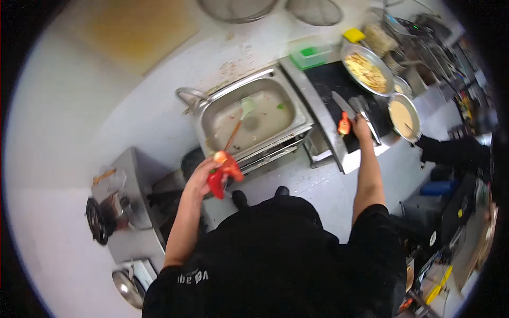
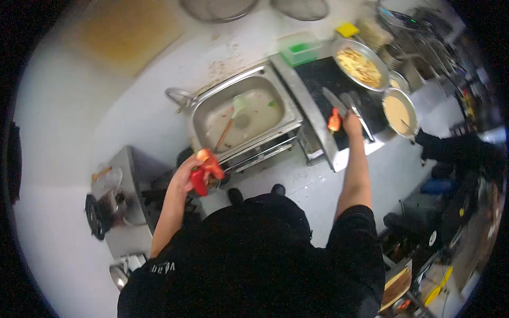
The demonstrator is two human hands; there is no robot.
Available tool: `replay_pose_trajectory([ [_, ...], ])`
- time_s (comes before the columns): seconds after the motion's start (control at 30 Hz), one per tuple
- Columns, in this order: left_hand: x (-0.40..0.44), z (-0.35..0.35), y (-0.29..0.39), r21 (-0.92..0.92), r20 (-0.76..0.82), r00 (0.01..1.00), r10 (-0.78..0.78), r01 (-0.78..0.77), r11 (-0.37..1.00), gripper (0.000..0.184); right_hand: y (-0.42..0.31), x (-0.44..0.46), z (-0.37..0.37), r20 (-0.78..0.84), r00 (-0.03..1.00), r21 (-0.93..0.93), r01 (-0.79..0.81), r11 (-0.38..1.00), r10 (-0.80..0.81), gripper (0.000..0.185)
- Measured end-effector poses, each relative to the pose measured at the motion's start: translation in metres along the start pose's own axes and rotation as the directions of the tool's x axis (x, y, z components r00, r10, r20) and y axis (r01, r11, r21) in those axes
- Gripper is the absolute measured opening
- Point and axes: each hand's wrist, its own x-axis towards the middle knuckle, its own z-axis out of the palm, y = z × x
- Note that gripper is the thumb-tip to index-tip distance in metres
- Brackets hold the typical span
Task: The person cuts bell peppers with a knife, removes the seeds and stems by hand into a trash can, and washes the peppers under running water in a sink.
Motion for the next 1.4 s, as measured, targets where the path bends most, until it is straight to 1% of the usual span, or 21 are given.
replay_pose_trajectory([
  [0.07, 0.003, 0.003, -0.001, 0.033, -0.097, 0.995, -0.008, 0.012, 0.999, 0.037, -0.022, -0.007, -0.014, -0.115, 0.993, -0.033, -0.021, 0.999, 0.017, 0.038],
  [0.13, 0.007, 0.003, 0.001, 0.029, -0.202, 0.979, -0.008, 0.014, 0.999, 0.037, -0.072, -0.022, -0.035, -0.34, 0.939, -0.067, 0.025, 0.997, -0.046, 0.041],
  [0.2, 0.008, 0.0, 0.003, 0.12, -0.128, 0.992, 0.0, 0.015, 0.993, 0.035, -0.165, -0.059, -0.067, -0.385, 0.861, 0.108, 0.401, 0.91, -0.333, 0.042],
  [0.27, 0.007, -0.012, 0.006, 0.136, -0.119, 0.993, -0.008, 0.024, 0.99, 0.033, -0.256, -0.108, -0.06, -0.145, 0.905, 0.437, 0.42, 0.795, -0.399, 0.043],
  [0.3, 0.006, -0.017, 0.008, 0.163, -0.096, 0.995, -0.021, 0.037, 0.986, 0.032, -0.3, -0.136, -0.067, 0.006, 0.844, 0.47, 0.471, 0.747, -0.536, 0.042],
  [0.33, 0.001, -0.02, 0.012, 0.158, -0.102, 0.995, -0.012, 0.028, 0.987, 0.032, -0.338, -0.156, -0.063, -0.046, 0.666, 0.505, 0.659, 0.558, -0.745, 0.042],
  [0.37, -0.005, -0.022, 0.017, 0.184, -0.123, 0.992, -0.007, 0.03, 0.983, 0.031, -0.364, -0.171, -0.039, -0.062, 0.565, 0.529, 0.718, 0.453, -0.823, 0.044],
  [0.43, -0.015, -0.034, 0.021, 0.196, -0.158, 0.987, 0.012, 0.02, 0.98, 0.03, -0.422, -0.197, -0.033, -0.096, 0.452, 0.607, 0.733, 0.308, -0.887, 0.044],
  [0.6, -0.044, -0.087, 0.02, 0.265, -0.131, 0.987, 0.092, -0.055, 0.963, 0.023, -0.495, -0.214, 0.016, -0.085, 0.331, 0.56, 0.796, 0.23, -0.94, 0.039],
  [0.73, -0.072, -0.124, 0.016, 0.254, -0.148, 0.969, 0.198, -0.156, 0.955, 0.02, -0.538, -0.232, 0.042, -0.063, 0.27, 0.507, 0.838, 0.202, -0.961, 0.025],
  [0.83, -0.087, -0.161, 0.009, 0.175, -0.257, 0.947, 0.195, -0.153, 0.973, 0.016, -0.57, -0.245, 0.06, -0.006, 0.236, 0.522, 0.83, 0.198, -0.972, 0.018],
  [0.9, -0.091, -0.197, 0.0, 0.351, -0.16, 0.946, 0.283, -0.214, 0.912, 0.029, -0.593, -0.25, 0.067, 0.036, 0.213, 0.548, 0.813, 0.198, -0.976, 0.016],
  [0.93, -0.099, -0.205, 0.0, 0.341, -0.171, 0.943, 0.287, -0.216, 0.915, 0.029, -0.603, -0.25, 0.069, 0.078, 0.198, 0.569, 0.796, 0.207, -0.977, 0.015],
  [1.0, -0.112, -0.214, 0.005, 0.588, -0.22, 0.871, 0.439, -0.241, 0.772, 0.032, -0.621, -0.255, 0.077, 0.127, 0.175, 0.589, 0.779, 0.216, -0.976, 0.015],
  [1.03, -0.114, -0.22, 0.007, 0.581, -0.226, 0.869, 0.44, -0.243, 0.777, 0.032, -0.627, -0.258, 0.083, 0.12, 0.17, 0.578, 0.789, 0.208, -0.978, 0.015],
  [1.1, -0.118, -0.231, 0.01, 0.76, -0.306, 0.843, 0.443, -0.064, 0.647, 0.036, -0.639, -0.263, 0.096, 0.119, 0.16, 0.567, 0.799, 0.2, -0.98, 0.016],
  [1.13, -0.121, -0.236, 0.01, 0.756, -0.307, 0.843, 0.442, -0.066, 0.651, 0.036, -0.643, -0.263, 0.102, 0.14, 0.149, 0.58, 0.789, 0.203, -0.979, 0.016],
  [1.2, -0.127, -0.244, 0.011, 0.91, -0.27, 0.784, 0.559, 0.018, 0.414, 0.038, -0.652, -0.263, 0.106, 0.162, 0.138, 0.592, 0.779, 0.208, -0.977, 0.018],
  [1.3, -0.127, -0.261, 0.006, 0.943, -0.222, 0.76, 0.61, 0.008, 0.333, 0.039, -0.66, -0.26, 0.1, 0.292, 0.173, 0.612, 0.722, 0.323, -0.941, 0.015],
  [1.37, -0.13, -0.271, 0.007, 0.96, -0.206, 0.768, 0.607, 0.039, 0.277, 0.039, -0.665, -0.255, 0.099, 0.481, 0.253, 0.654, 0.534, 0.535, -0.84, 0.017],
  [1.4, -0.132, -0.276, 0.009, 0.973, -0.193, 0.771, 0.607, 0.072, 0.218, 0.038, -0.665, -0.25, 0.105, 0.483, 0.257, 0.652, 0.532, 0.54, -0.837, 0.017],
])
